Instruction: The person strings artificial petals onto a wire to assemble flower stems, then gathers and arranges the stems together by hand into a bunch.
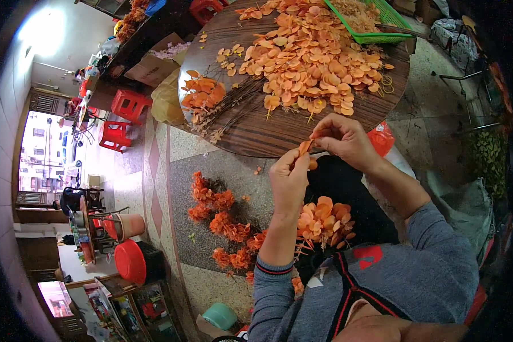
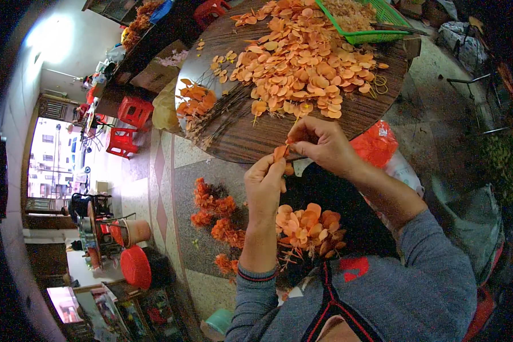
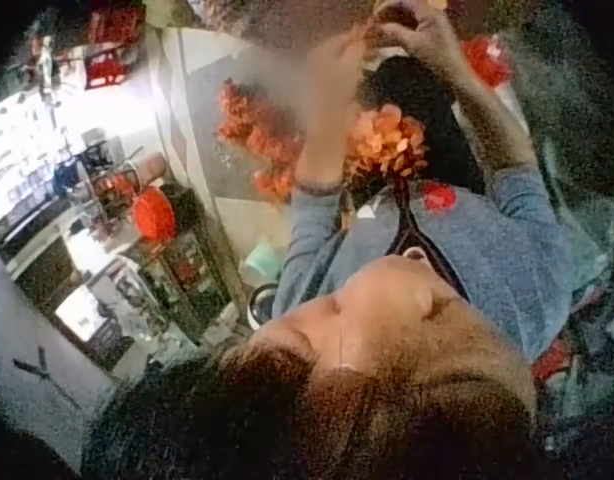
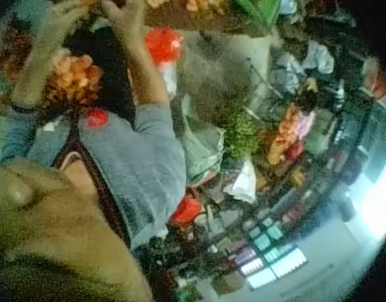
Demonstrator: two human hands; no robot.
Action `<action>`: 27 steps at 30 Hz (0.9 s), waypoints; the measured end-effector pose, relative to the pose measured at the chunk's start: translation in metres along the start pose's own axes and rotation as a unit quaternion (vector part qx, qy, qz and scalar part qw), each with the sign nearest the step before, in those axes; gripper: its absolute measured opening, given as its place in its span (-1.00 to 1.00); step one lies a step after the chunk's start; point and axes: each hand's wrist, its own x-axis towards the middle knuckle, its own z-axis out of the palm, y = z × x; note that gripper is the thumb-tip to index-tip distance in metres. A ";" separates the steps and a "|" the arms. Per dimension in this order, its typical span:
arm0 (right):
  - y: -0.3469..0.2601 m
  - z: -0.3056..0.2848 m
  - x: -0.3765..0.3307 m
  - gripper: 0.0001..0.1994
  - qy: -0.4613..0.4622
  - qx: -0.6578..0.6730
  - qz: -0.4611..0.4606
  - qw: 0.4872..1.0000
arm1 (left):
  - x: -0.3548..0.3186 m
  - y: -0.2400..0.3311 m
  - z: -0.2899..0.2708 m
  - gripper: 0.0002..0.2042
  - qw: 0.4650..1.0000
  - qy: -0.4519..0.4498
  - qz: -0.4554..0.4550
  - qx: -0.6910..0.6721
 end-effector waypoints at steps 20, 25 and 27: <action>-0.001 0.015 -0.018 -0.81 0.088 -0.248 -0.275 0.925 | -0.013 -0.003 0.009 -0.85 0.999 0.024 0.032 -0.033; 0.003 0.017 -0.016 -0.80 0.097 -0.277 -0.322 0.900 | -0.011 -0.007 0.014 -0.87 0.992 0.023 0.026 -0.123; 0.001 0.016 -0.014 -0.80 0.082 -0.276 -0.331 0.899 | -0.009 -0.006 0.012 -0.90 0.992 0.019 0.021 -0.121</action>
